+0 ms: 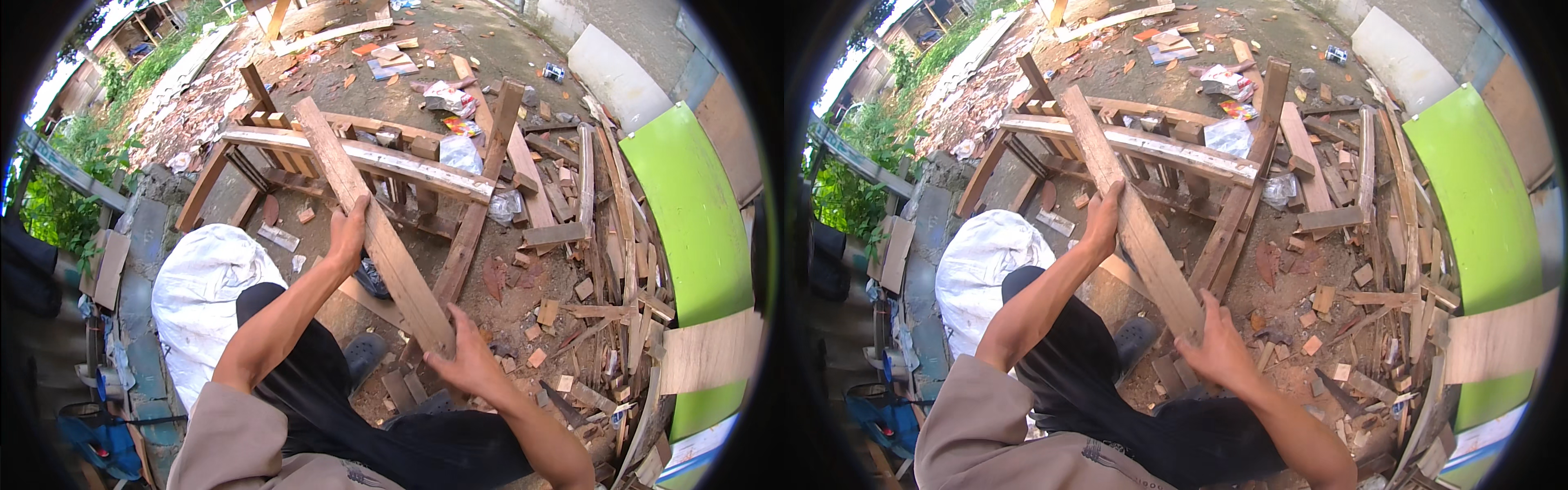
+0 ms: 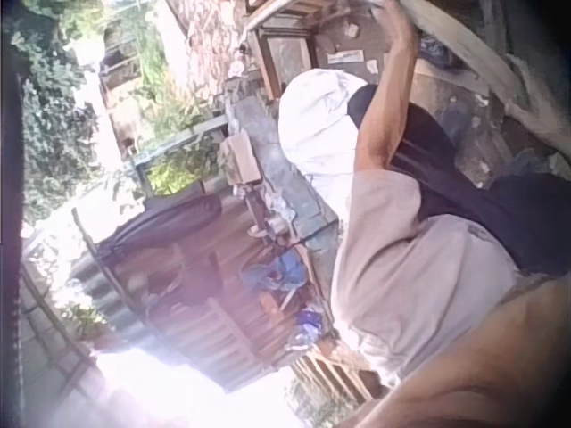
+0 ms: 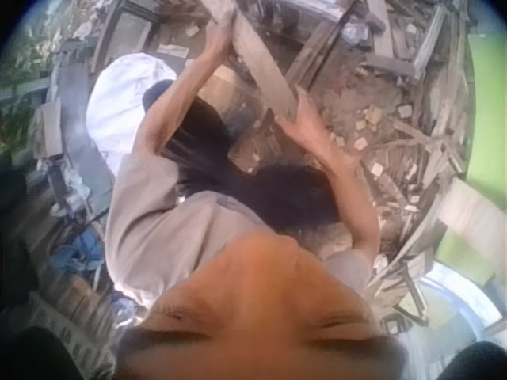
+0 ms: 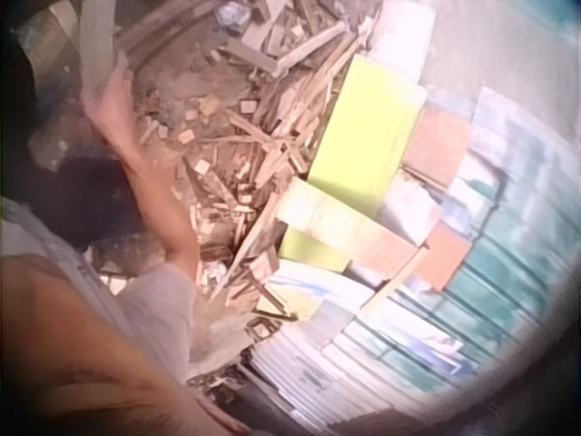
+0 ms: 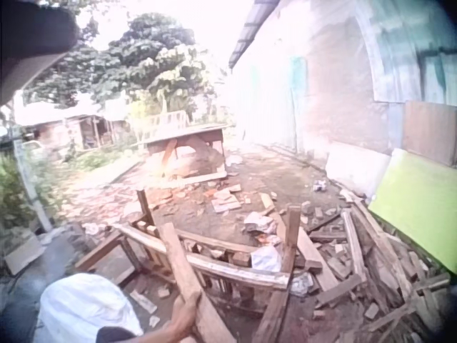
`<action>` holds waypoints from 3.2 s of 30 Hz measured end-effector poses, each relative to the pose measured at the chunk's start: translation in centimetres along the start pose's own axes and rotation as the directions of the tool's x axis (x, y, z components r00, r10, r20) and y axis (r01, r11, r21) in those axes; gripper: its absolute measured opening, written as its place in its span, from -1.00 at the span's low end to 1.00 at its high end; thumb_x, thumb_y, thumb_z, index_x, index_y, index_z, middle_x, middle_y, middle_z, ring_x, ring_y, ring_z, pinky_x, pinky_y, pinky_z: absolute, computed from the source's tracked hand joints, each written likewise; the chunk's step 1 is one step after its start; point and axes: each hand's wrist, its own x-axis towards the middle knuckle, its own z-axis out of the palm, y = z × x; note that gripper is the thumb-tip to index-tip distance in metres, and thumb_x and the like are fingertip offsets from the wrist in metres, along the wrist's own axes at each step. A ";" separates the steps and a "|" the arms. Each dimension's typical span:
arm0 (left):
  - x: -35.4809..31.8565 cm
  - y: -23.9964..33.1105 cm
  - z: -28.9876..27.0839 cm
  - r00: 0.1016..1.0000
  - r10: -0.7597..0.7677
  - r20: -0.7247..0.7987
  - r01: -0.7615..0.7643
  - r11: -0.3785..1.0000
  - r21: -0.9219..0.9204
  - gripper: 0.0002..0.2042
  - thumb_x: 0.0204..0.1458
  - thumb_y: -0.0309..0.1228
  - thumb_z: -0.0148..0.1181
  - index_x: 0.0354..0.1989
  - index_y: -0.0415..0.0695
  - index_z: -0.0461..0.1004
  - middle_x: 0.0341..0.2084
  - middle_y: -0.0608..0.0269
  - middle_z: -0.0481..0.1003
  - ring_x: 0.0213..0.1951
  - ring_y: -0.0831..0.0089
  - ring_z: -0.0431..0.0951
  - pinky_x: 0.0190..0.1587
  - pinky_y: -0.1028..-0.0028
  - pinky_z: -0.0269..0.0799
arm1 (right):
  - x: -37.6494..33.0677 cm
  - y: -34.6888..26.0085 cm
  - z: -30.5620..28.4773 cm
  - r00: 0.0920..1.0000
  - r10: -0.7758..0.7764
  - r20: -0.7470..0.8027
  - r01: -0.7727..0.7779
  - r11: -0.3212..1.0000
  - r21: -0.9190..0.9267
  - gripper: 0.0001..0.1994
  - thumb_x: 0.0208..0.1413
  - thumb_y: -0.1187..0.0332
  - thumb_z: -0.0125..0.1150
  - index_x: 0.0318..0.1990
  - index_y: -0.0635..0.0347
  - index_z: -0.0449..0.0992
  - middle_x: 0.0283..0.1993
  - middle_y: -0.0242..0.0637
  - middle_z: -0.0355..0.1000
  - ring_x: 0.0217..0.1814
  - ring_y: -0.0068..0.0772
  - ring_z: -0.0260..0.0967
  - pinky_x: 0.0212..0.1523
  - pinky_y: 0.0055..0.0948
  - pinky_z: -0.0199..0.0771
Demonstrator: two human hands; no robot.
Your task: The person sits on the ground and uses a hammer to break wooden planks into smaller pieces. They repeatedly position planks and strike them to split the wood, then set the broken pieces aside.
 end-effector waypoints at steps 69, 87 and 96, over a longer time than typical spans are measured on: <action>22.5 4.5 -7.4 0.939 0.225 -0.259 0.052 0.654 0.755 0.12 -0.20 0.06 0.35 0.29 -0.49 -0.22 0.11 -0.34 0.35 0.09 -0.06 0.47 0.13 0.22 0.39 | 4.4 -0.2 6.5 0.957 -0.123 -0.262 0.021 0.932 -0.361 -0.27 -0.19 0.28 0.41 0.18 0.24 0.21 0.06 -0.06 0.27 0.10 0.10 0.31 -0.02 -0.05 0.43; 23.4 3.4 -7.7 0.917 0.302 -0.261 0.026 0.608 0.794 0.18 -0.19 0.11 0.36 0.30 -0.57 -0.25 0.17 -0.40 0.28 0.20 -0.06 0.36 0.24 0.28 0.27 | 3.8 2.6 2.2 0.992 0.001 -0.130 0.005 0.999 0.051 -0.49 0.09 0.20 0.25 0.13 0.30 0.35 0.06 0.04 0.39 0.10 0.05 0.38 0.05 -0.19 0.42; 24.8 2.9 -8.4 0.924 0.295 -0.244 0.035 0.570 0.821 0.24 -0.20 0.16 0.34 0.30 -0.62 -0.31 0.19 -0.41 0.25 0.22 -0.07 0.34 0.26 0.29 0.24 | 2.8 1.8 1.5 0.960 0.260 0.102 -0.257 0.965 -0.041 -0.48 0.12 0.06 0.20 0.05 0.35 0.42 -0.13 0.09 0.50 -0.02 0.02 0.47 0.01 -0.20 0.41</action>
